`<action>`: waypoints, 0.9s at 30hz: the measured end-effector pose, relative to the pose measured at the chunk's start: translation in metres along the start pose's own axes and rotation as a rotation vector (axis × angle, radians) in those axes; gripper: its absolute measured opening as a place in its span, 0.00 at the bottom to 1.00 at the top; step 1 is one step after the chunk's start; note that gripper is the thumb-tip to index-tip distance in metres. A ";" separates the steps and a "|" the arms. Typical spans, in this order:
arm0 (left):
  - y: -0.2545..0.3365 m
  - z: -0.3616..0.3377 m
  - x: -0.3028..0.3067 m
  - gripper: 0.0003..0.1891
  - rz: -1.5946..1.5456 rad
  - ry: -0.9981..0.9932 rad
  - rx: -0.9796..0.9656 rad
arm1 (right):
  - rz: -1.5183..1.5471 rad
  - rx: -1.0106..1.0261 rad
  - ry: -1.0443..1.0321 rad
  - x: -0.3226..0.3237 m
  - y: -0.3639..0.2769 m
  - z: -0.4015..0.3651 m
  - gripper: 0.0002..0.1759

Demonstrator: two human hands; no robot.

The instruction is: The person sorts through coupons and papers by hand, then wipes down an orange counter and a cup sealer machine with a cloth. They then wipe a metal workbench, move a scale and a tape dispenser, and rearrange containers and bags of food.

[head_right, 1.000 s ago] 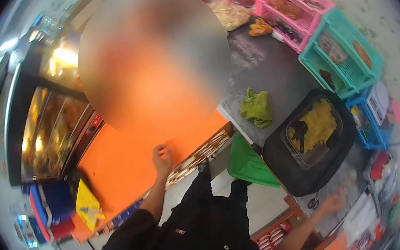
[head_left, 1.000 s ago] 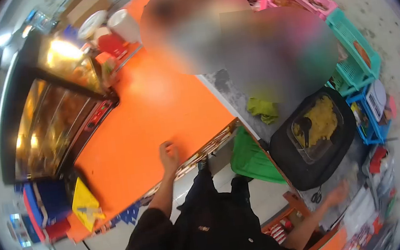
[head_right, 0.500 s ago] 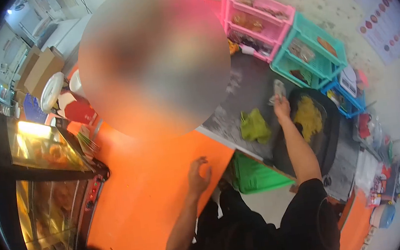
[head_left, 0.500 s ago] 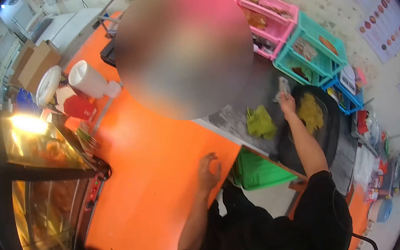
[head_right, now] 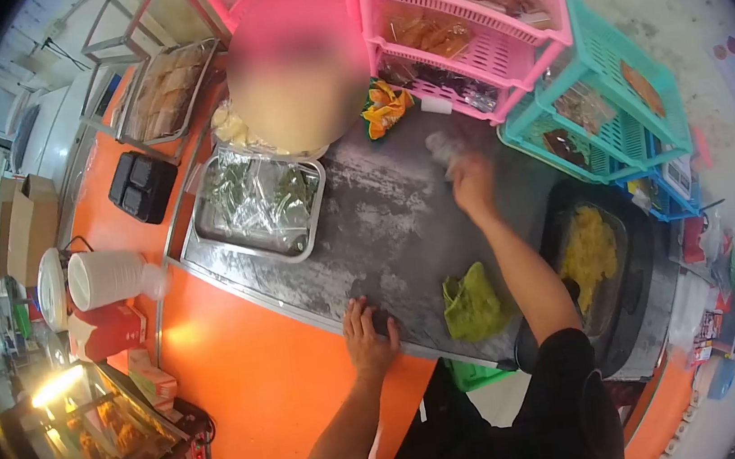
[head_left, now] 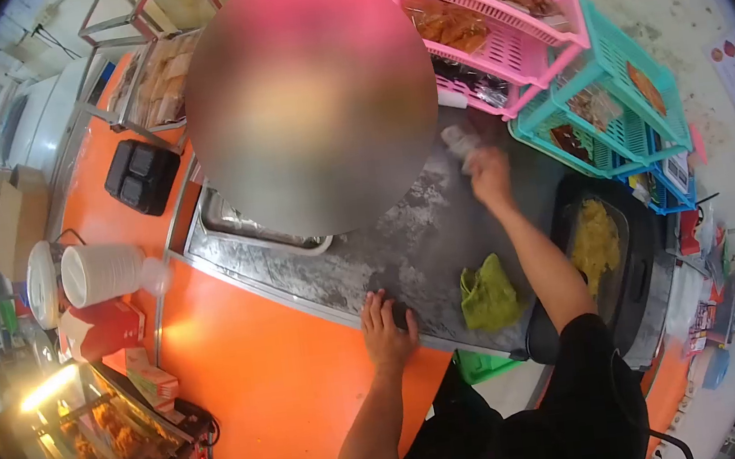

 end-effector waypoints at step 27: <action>0.048 0.262 -0.032 0.10 -0.140 -0.148 -0.351 | 0.202 -0.793 0.384 0.006 -0.015 0.056 0.22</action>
Point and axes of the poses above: each hand's wrist, its own z-axis towards the middle knuckle, its own x-axis out of the back of the hand, y = z × x, the point moved 8 cm from there along z, towards the middle knuckle, and after that the axes turned 15 degrees about -y, right-handed, at the moved point
